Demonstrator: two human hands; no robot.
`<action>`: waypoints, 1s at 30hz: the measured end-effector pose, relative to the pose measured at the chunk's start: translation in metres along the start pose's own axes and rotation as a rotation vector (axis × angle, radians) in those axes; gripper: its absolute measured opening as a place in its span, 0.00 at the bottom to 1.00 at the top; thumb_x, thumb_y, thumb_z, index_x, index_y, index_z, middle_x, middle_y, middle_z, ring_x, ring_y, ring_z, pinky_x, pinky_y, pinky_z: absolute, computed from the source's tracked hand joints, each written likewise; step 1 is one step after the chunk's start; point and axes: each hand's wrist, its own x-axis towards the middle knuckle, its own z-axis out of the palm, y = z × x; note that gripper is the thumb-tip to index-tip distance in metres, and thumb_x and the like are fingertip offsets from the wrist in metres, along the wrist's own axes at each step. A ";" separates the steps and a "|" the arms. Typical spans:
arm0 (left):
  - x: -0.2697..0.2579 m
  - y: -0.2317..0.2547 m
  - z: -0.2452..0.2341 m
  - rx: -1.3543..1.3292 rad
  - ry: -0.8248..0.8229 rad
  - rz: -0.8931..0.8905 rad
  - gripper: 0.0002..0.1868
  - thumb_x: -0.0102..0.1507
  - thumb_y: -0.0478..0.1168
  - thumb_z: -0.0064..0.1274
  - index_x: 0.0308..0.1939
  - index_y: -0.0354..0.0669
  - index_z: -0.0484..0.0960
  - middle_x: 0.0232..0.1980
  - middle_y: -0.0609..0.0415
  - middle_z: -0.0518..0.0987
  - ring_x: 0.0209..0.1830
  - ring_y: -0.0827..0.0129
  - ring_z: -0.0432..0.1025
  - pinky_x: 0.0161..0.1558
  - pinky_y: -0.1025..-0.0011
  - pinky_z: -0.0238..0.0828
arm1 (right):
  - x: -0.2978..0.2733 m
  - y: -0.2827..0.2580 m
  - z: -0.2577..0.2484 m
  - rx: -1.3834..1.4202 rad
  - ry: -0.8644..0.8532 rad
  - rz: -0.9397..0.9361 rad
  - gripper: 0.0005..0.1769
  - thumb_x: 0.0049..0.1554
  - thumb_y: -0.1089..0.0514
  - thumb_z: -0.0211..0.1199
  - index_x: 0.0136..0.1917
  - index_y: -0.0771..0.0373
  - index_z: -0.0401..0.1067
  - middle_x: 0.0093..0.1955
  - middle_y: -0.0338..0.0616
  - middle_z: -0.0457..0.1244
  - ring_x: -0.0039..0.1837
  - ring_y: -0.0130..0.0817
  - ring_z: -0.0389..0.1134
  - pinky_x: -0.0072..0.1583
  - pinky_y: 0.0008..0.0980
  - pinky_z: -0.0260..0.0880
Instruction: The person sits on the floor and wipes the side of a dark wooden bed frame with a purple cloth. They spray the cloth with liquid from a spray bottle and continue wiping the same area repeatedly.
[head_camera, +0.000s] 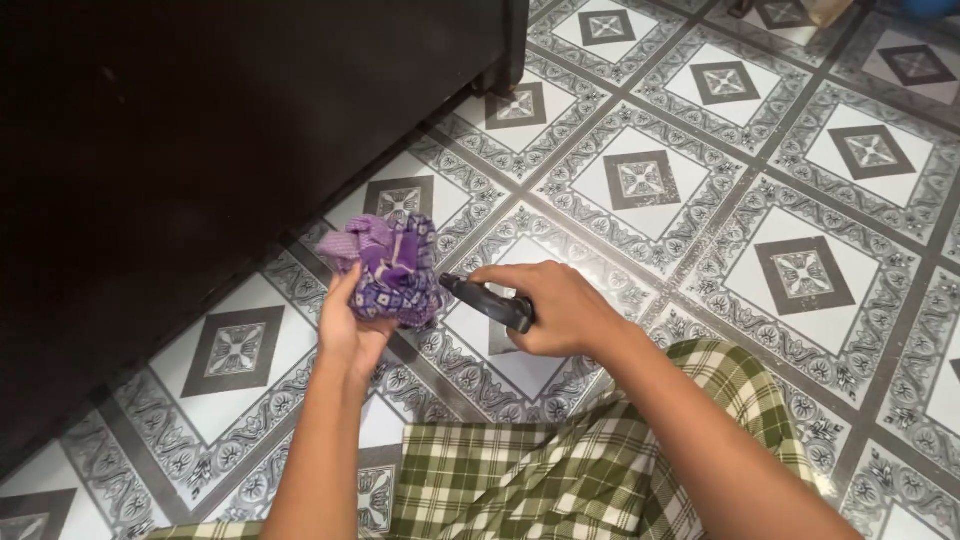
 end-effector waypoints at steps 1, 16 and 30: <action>-0.008 0.005 0.008 0.001 0.002 0.002 0.22 0.69 0.41 0.47 0.67 0.50 0.69 0.57 0.53 0.81 0.54 0.60 0.77 0.53 0.51 0.79 | 0.000 -0.002 -0.001 0.002 0.000 -0.002 0.36 0.37 0.62 0.61 0.63 0.51 0.74 0.48 0.47 0.72 0.45 0.48 0.73 0.47 0.43 0.72; -0.026 0.004 0.022 0.086 -0.020 0.009 0.20 0.68 0.41 0.42 0.66 0.54 0.68 0.53 0.54 0.80 0.48 0.60 0.78 0.44 0.48 0.80 | -0.007 0.002 0.002 -0.094 -0.133 0.263 0.31 0.35 0.60 0.61 0.54 0.47 0.80 0.27 0.42 0.67 0.29 0.41 0.68 0.35 0.41 0.65; -0.029 0.000 0.023 0.137 -0.046 -0.026 0.19 0.68 0.40 0.42 0.64 0.49 0.69 0.52 0.52 0.81 0.44 0.62 0.80 0.41 0.53 0.83 | -0.005 0.012 -0.001 -0.088 0.064 0.217 0.33 0.35 0.61 0.59 0.57 0.50 0.80 0.30 0.48 0.68 0.30 0.45 0.68 0.37 0.41 0.67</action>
